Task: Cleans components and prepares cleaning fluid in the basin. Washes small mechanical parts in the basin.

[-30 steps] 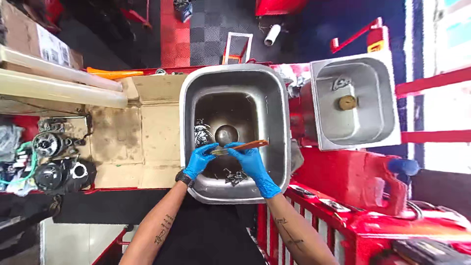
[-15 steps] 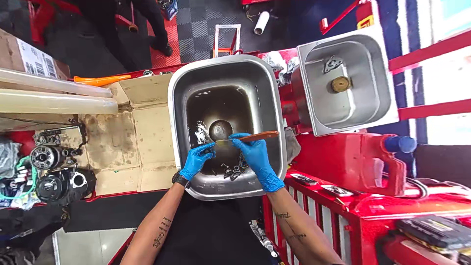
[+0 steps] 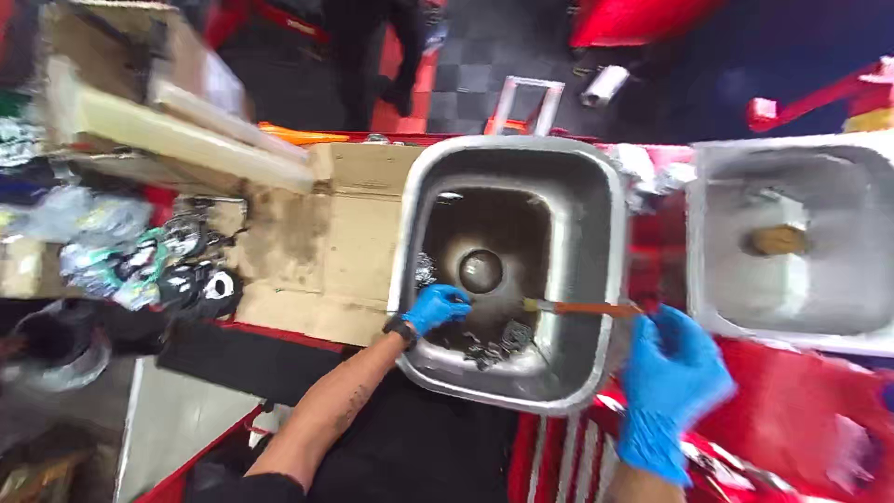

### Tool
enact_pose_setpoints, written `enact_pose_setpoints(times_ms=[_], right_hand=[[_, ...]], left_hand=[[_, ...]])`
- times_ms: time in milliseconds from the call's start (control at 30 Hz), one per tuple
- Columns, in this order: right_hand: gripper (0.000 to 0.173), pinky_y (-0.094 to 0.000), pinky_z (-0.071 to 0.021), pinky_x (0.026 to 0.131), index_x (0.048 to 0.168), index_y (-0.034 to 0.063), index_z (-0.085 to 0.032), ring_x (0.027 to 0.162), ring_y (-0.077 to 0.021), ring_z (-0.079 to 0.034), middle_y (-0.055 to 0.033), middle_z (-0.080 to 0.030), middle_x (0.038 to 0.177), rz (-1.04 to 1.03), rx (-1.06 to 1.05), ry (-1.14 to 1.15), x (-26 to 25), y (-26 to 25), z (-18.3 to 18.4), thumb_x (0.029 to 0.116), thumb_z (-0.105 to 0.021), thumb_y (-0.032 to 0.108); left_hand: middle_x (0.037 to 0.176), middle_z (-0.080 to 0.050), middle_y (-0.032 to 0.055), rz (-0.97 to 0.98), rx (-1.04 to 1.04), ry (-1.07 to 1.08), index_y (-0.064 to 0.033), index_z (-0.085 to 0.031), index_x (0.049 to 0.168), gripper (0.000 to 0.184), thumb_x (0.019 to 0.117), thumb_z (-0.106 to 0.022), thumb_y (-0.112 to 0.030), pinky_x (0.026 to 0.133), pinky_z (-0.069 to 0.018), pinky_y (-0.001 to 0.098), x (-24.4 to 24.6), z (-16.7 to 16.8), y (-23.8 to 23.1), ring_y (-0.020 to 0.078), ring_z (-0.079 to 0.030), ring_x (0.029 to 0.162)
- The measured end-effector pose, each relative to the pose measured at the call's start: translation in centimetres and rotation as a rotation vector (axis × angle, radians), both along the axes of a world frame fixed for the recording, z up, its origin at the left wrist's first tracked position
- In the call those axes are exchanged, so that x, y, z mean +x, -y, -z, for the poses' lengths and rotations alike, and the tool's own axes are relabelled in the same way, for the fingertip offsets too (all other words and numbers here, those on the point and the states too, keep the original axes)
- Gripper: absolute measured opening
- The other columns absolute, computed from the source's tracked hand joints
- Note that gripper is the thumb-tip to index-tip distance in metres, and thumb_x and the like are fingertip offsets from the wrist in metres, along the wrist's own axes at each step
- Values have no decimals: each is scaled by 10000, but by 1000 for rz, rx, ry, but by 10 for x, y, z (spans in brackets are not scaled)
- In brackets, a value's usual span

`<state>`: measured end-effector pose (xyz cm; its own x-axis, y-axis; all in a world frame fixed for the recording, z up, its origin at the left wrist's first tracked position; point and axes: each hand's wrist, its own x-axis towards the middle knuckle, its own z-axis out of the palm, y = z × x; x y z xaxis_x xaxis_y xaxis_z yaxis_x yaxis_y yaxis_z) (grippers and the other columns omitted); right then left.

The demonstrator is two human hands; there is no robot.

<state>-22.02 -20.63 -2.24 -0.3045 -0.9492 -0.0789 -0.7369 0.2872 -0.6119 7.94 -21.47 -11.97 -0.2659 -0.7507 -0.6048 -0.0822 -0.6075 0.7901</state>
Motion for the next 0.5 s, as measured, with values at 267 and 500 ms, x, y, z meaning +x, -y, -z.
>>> enact_pose_setpoints(times_ms=[267,500], right_hand=[[282,-314,-580,825,1164,-41,-706,850,-112,-685,-138,-729,1002,-445,402,444,116,-5,36,1009,-621,179],[227,-597,-560,889,1102,68,-775,945,-319,-737,-151,-766,1016,-905,577,110,257,35,8,972,-685,232]], left_hand=[[1053,-740,192,427,-383,214,9,-747,1112,226,933,-735,-128,949,-529,531,20,-44,13,320,-704,1008],[1053,-733,197,317,-374,228,20,-738,1109,219,946,-716,-125,947,-527,533,172,-65,-10,321,-698,1011]])
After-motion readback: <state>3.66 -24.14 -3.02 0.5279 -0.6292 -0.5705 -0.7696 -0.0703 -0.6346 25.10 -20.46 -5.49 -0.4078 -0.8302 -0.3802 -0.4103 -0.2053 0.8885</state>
